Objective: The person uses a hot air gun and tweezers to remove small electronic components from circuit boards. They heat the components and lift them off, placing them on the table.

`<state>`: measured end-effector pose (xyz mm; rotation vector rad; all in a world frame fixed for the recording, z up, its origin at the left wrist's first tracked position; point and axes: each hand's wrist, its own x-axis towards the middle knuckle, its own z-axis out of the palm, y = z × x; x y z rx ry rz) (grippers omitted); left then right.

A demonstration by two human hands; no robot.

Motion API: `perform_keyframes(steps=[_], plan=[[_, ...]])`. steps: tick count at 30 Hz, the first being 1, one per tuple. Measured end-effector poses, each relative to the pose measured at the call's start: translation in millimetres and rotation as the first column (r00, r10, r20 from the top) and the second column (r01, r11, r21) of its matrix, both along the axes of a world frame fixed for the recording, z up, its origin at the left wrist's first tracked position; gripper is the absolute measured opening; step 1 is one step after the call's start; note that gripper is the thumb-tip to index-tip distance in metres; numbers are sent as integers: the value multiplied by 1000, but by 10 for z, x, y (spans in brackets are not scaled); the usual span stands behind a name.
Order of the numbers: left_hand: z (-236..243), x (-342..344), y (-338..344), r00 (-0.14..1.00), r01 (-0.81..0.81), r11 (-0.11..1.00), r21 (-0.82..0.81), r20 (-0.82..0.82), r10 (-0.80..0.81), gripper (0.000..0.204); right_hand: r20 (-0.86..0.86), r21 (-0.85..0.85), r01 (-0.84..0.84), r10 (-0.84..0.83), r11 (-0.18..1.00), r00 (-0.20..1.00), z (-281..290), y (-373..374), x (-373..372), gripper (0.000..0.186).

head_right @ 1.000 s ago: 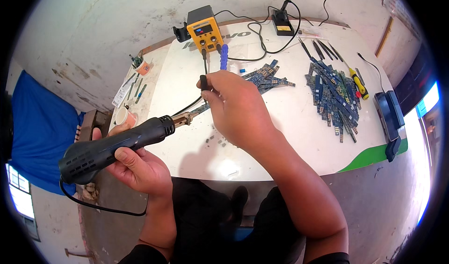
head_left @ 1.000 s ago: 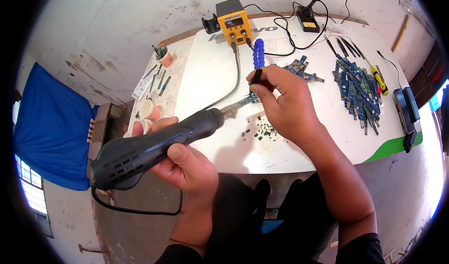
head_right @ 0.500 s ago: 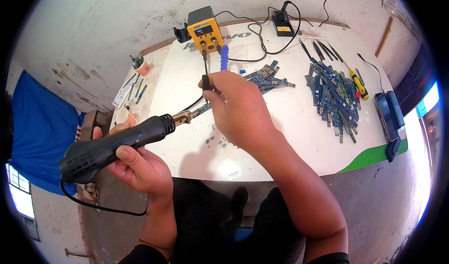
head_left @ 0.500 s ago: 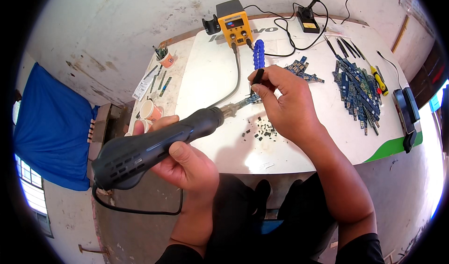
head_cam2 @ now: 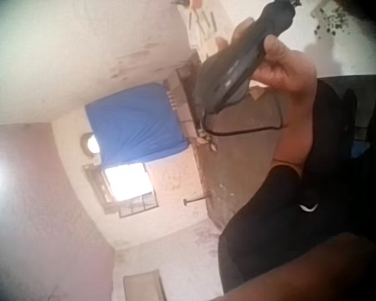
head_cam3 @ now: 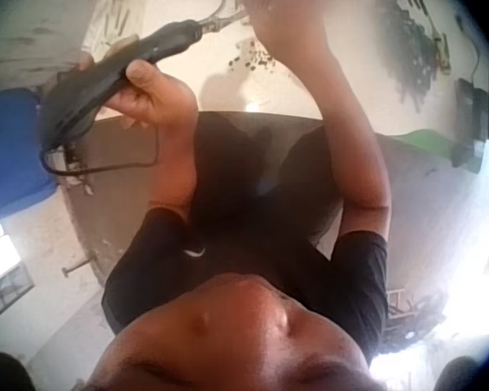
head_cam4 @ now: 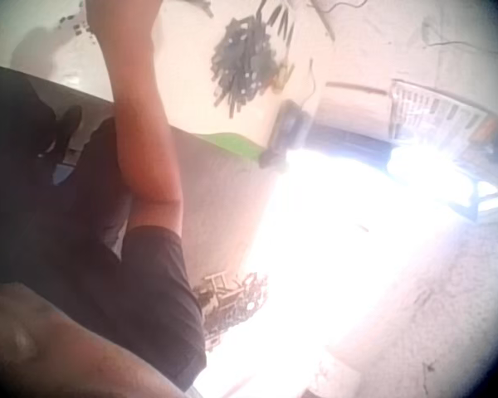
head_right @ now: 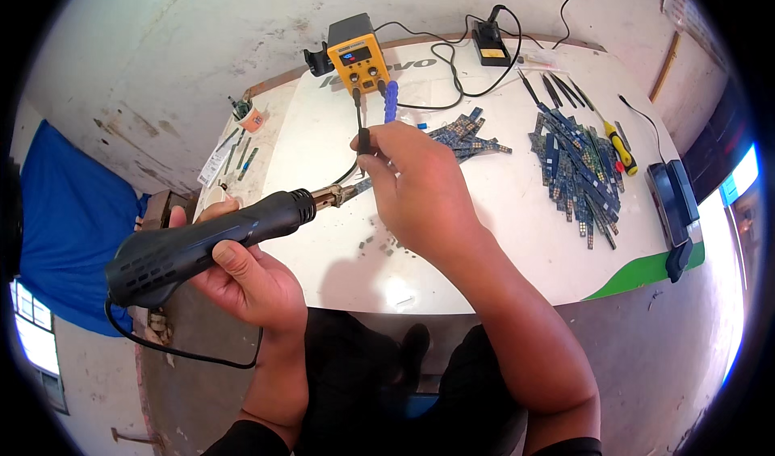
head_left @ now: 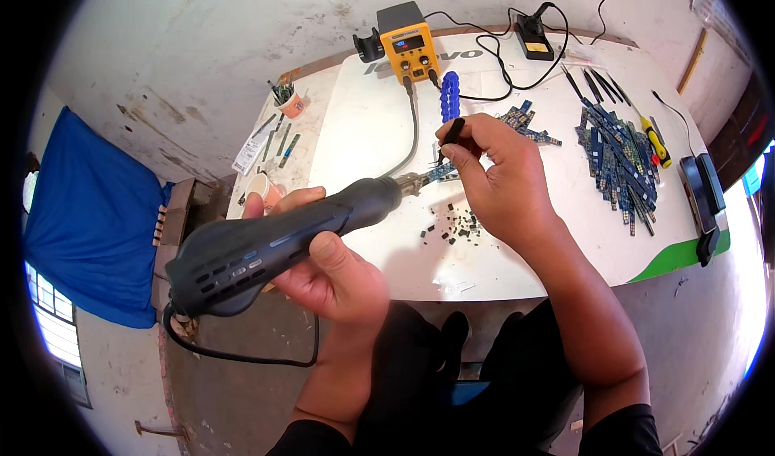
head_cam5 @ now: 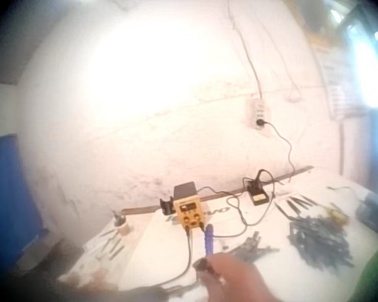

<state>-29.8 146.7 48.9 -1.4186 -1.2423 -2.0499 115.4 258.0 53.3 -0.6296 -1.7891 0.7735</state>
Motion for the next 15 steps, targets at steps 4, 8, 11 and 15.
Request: perform_keyframes(steps=[4, 8, 11, 15], plan=[[-4, 15, -6, 1000, -13, 1000, -12, 16, 13, 56, -2, 23, 11, -11, 1000, 1000, -7, 11, 7, 13], [-28, -30, -19, 999, -9, 1000, -4, -32, 8, 62, -9, 3, 11, -11, 1000, 1000, -3, 4, 13, 12], [-43, -61, -33, 998, 9, 1000, 14, -59, -8, 65, -24, -7, 17, -17, 1000, 1000, -13, 4, 13, 11], [-43, -54, -44, 997, 66, 998, 20, -46, -65, 64, -11, 9, 25, -25, 1000, 1000, -13, 14, 24, 12]])
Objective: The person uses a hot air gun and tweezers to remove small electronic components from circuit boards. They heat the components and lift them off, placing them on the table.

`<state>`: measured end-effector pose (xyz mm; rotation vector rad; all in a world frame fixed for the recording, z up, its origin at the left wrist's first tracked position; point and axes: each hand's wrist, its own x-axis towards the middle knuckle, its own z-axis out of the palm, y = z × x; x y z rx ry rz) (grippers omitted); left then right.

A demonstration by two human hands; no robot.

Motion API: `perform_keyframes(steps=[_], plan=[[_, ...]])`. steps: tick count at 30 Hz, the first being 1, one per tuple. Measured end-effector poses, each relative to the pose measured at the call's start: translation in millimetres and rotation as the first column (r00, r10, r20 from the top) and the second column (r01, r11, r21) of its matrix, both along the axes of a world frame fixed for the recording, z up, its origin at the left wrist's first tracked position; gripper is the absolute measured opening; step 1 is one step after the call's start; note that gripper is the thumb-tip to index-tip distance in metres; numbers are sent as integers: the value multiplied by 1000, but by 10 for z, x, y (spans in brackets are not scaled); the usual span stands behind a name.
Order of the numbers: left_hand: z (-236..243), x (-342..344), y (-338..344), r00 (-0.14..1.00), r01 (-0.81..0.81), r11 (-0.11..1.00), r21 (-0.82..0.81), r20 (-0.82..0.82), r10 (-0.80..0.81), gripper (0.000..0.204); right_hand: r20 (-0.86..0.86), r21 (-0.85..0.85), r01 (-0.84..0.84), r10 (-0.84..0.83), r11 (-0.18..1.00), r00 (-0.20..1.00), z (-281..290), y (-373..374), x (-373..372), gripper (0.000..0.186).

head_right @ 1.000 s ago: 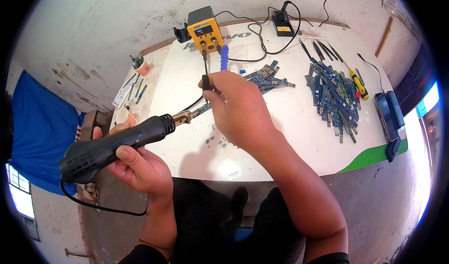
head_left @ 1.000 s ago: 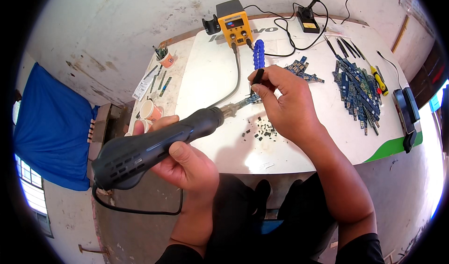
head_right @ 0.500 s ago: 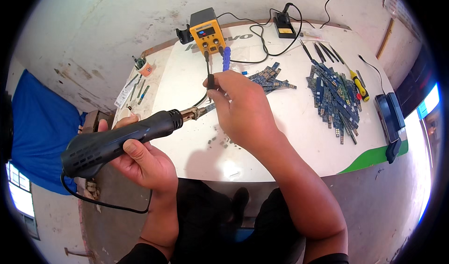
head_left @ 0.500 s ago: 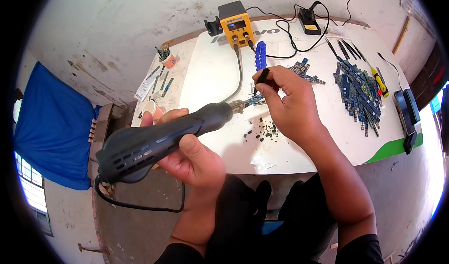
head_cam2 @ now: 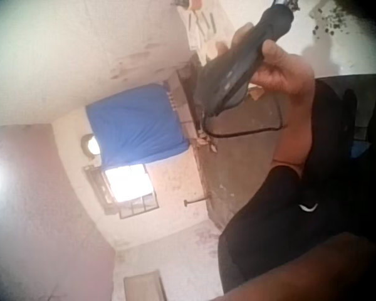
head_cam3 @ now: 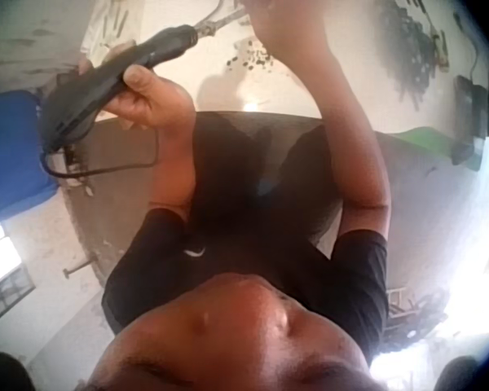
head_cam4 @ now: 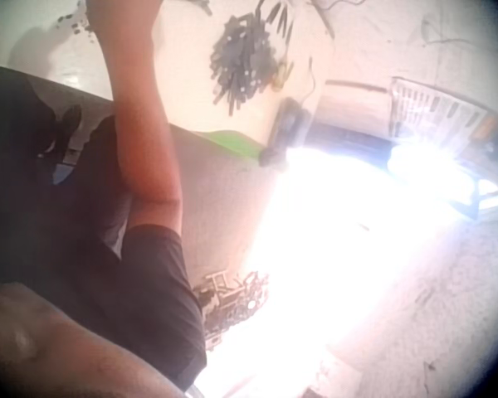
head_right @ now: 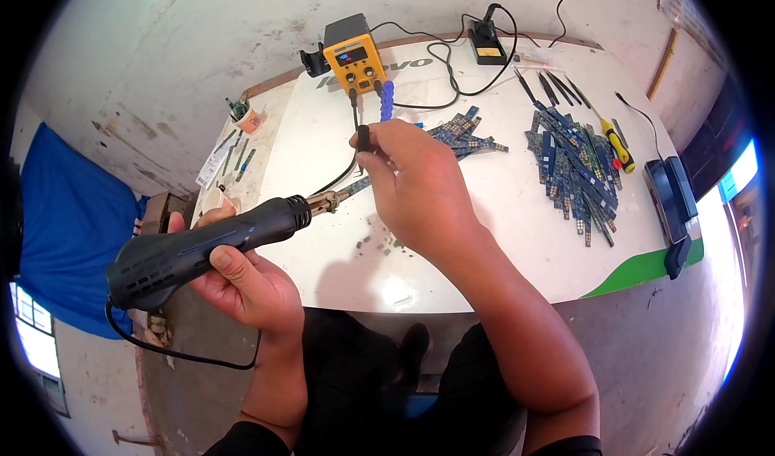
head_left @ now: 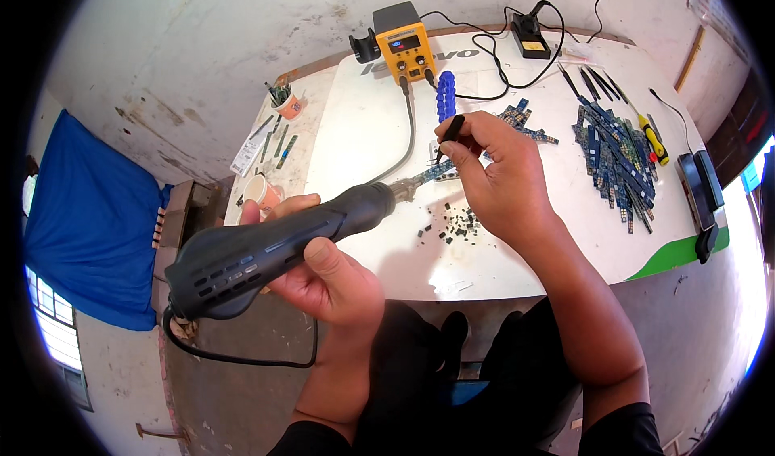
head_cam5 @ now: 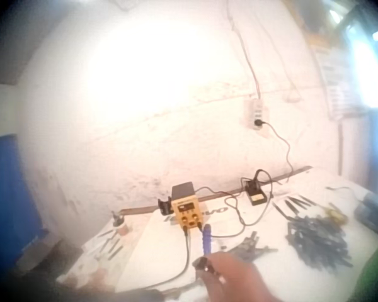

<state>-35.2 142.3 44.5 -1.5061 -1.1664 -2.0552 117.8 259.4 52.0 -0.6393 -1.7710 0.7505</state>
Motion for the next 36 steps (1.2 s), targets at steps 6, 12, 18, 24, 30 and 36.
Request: perform_keyframes(steps=[6, 12, 18, 24, 30, 36], plan=[[13, 28, 8, 999, -31, 1000, 4, -27, 31, 64, 0, -15, 0, 0, 1000, 1000, 12, -12, -9, 12], [17, 46, 17, 999, 19, 1000, -6, -32, -19, 65, -5, -21, -7, 7, 1000, 1000, 10, -8, -7, 12], [33, 107, 22, 998, -59, 997, -45, -7, 59, 64, 0, -21, 2, -2, 1000, 1000, 28, -22, 9, 12], [54, 99, 69, 995, 47, 999, -9, 85, -46, 71, 6, -16, 13, -13, 1000, 1000, 39, -24, 1, 12], [44, 72, 127, 994, 97, 995, 35, 47, -98, 62, 7, -30, 13, -13, 999, 1000, 33, -20, 4, 11], [38, 75, 133, 992, 112, 993, 35, 53, -113, 62, -1, -42, 11, -11, 999, 1000, 38, -25, 4, 11]])
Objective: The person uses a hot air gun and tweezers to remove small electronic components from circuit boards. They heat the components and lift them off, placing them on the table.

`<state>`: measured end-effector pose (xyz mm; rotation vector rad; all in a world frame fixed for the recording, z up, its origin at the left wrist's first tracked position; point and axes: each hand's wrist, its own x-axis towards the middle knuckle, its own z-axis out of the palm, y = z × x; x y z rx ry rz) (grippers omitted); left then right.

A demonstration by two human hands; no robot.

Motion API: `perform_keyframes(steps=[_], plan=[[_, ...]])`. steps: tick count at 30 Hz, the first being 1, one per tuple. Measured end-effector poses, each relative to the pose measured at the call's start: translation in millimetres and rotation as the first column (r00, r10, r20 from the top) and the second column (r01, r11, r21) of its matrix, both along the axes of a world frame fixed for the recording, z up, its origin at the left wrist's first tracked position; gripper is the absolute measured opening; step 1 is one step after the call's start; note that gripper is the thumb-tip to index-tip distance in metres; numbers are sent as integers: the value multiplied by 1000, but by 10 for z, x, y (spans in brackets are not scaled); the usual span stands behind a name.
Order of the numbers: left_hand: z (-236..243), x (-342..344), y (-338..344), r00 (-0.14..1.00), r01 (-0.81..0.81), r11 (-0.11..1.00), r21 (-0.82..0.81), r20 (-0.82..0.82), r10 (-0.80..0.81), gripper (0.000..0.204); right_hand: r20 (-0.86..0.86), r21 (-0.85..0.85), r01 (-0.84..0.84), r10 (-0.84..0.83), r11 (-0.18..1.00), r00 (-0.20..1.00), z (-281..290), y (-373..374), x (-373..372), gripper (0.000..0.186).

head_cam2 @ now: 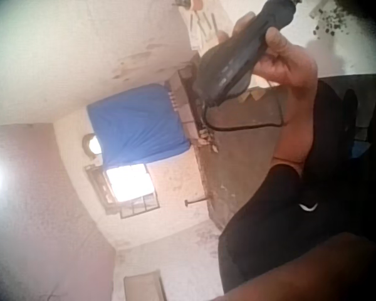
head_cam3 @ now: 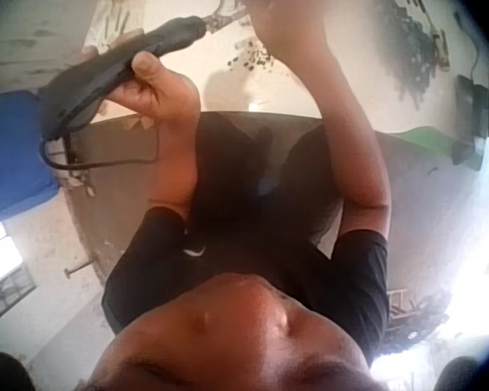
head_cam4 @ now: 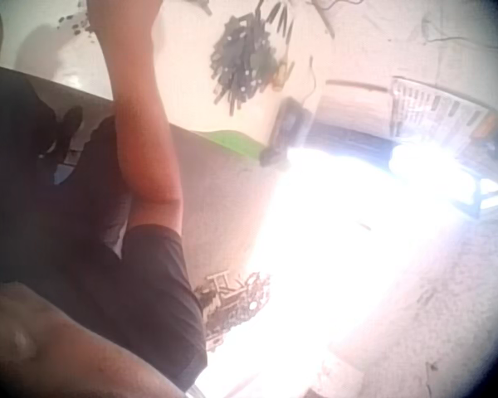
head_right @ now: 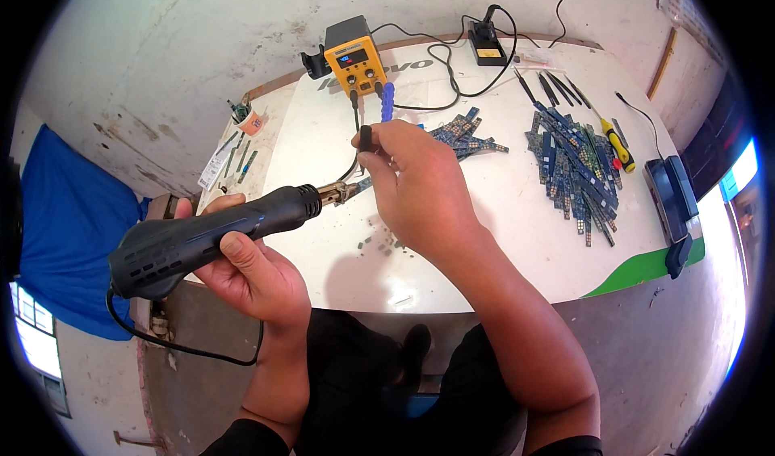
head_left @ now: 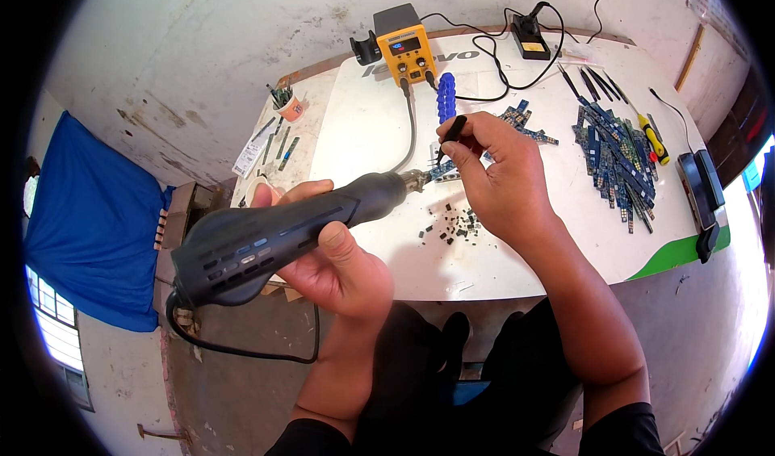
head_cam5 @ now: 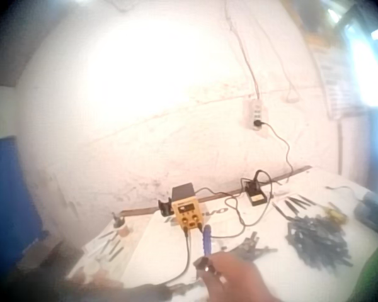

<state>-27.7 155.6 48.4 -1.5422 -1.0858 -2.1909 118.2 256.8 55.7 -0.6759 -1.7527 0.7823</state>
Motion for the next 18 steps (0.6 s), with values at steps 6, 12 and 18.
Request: perform_keyframes(steps=[6, 12, 18], plan=[[8, 13, -16, 999, -36, 999, -33, 35, 38, 77, -21, 2, -6, 6, 1000, 1000, -26, 17, 3, 11], [-10, 14, -41, 998, -66, 997, -47, -11, 66, 76, -10, -27, -8, 8, 1000, 1000, -12, 16, 23, 11], [15, 8, -40, 998, -45, 997, -55, 31, 46, 76, -18, -31, -14, 14, 999, 1000, 10, 3, 17, 12]])
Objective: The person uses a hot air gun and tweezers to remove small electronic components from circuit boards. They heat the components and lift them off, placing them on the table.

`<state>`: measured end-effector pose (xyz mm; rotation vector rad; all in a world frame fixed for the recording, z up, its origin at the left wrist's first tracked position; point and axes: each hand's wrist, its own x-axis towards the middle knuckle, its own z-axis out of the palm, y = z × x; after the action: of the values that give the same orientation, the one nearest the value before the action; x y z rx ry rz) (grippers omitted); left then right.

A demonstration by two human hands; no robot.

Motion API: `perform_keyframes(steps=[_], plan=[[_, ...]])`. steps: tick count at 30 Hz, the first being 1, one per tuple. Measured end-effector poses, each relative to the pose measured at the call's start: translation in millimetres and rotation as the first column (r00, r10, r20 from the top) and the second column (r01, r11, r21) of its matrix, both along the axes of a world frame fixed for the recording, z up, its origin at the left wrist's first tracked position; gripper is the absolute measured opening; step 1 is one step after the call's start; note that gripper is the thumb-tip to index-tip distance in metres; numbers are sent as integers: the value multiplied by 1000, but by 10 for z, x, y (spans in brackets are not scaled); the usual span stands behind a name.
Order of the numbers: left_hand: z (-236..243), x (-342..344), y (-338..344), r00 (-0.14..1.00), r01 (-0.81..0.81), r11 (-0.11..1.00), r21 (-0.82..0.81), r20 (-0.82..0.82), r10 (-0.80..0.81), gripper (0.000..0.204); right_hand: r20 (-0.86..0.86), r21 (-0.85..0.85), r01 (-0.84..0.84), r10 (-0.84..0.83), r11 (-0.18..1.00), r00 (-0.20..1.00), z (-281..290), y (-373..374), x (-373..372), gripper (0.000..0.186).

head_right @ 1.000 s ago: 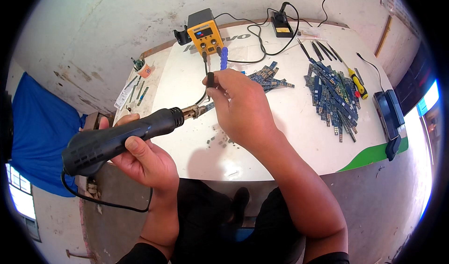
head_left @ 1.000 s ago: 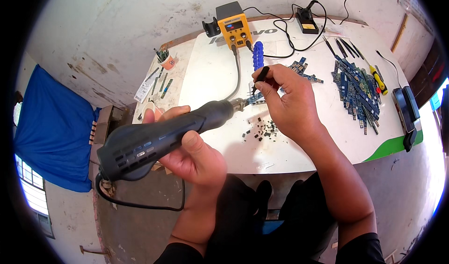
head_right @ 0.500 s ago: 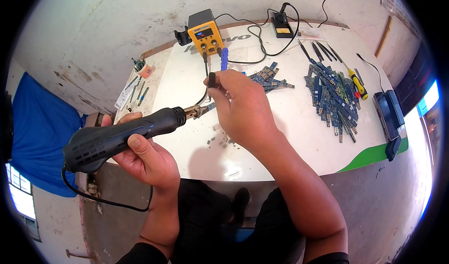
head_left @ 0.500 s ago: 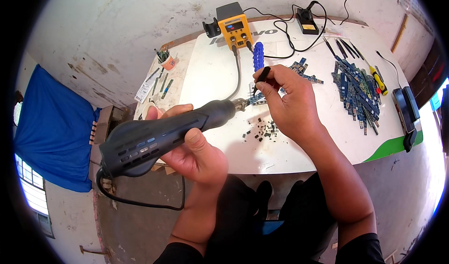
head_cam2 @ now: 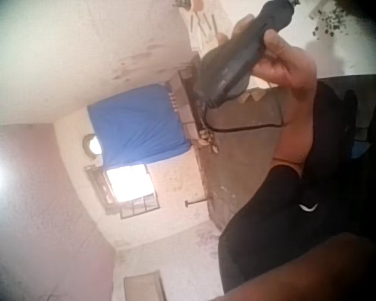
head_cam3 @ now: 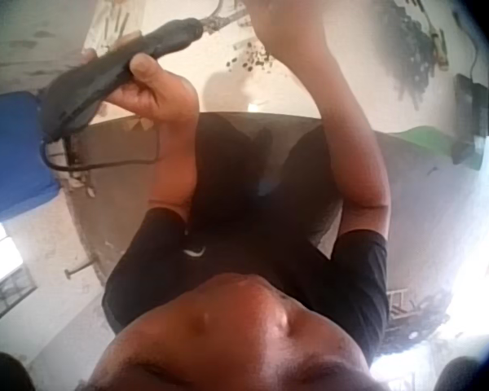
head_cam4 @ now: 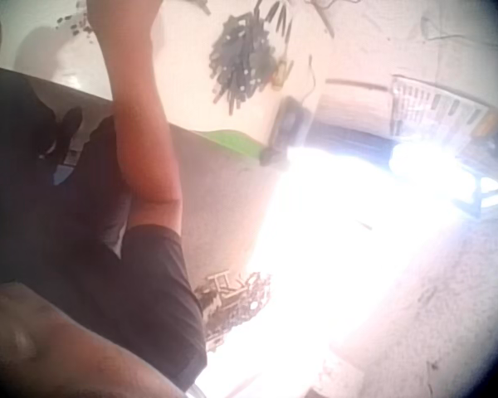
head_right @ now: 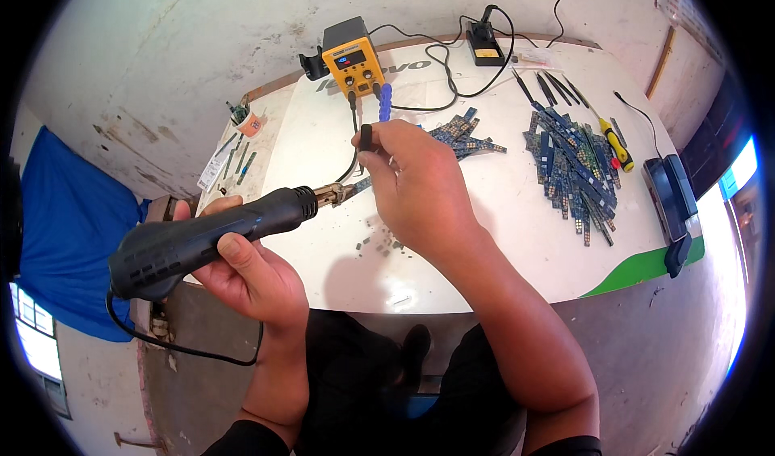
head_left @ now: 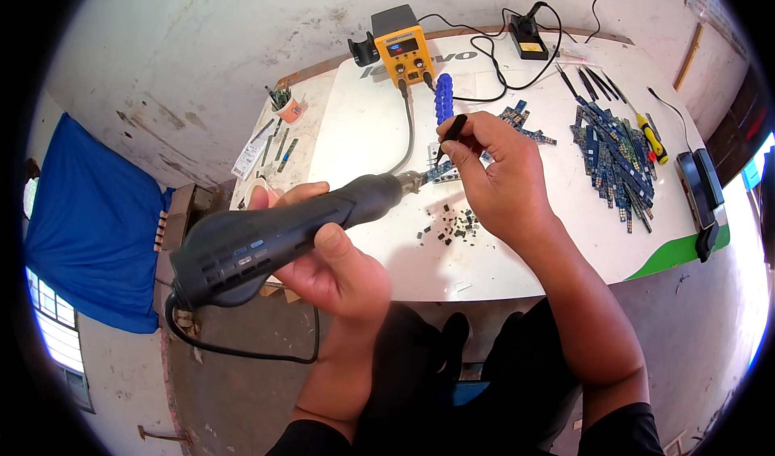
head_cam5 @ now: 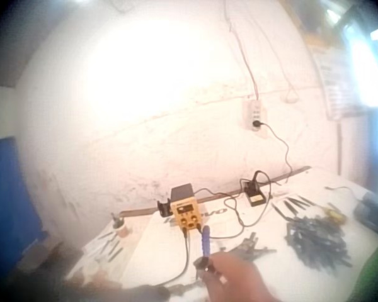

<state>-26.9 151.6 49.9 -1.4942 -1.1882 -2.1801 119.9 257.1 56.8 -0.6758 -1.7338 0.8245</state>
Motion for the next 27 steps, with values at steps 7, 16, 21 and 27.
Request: perform_keyframes(steps=[7, 16, 21, 27], plan=[[-37, -7, -2, 999, -7, 1000, 20, -42, 8, 76, -9, -3, -1, 1, 1000, 1000, -12, 8, 5, 12], [-2, 19, -3, 1000, 16, 1000, -9, 2, -16, 77, -14, 11, 10, -10, 1000, 1000, -28, 15, 2, 11], [-25, 15, -3, 999, -18, 1000, 18, -44, 19, 76, -21, 9, 15, -15, 1000, 1000, -31, 11, 6, 11], [-2, -7, 28, 1000, 13, 1000, 13, 7, -13, 76, -28, 15, 14, -13, 1000, 1000, -35, 17, 11, 12]])
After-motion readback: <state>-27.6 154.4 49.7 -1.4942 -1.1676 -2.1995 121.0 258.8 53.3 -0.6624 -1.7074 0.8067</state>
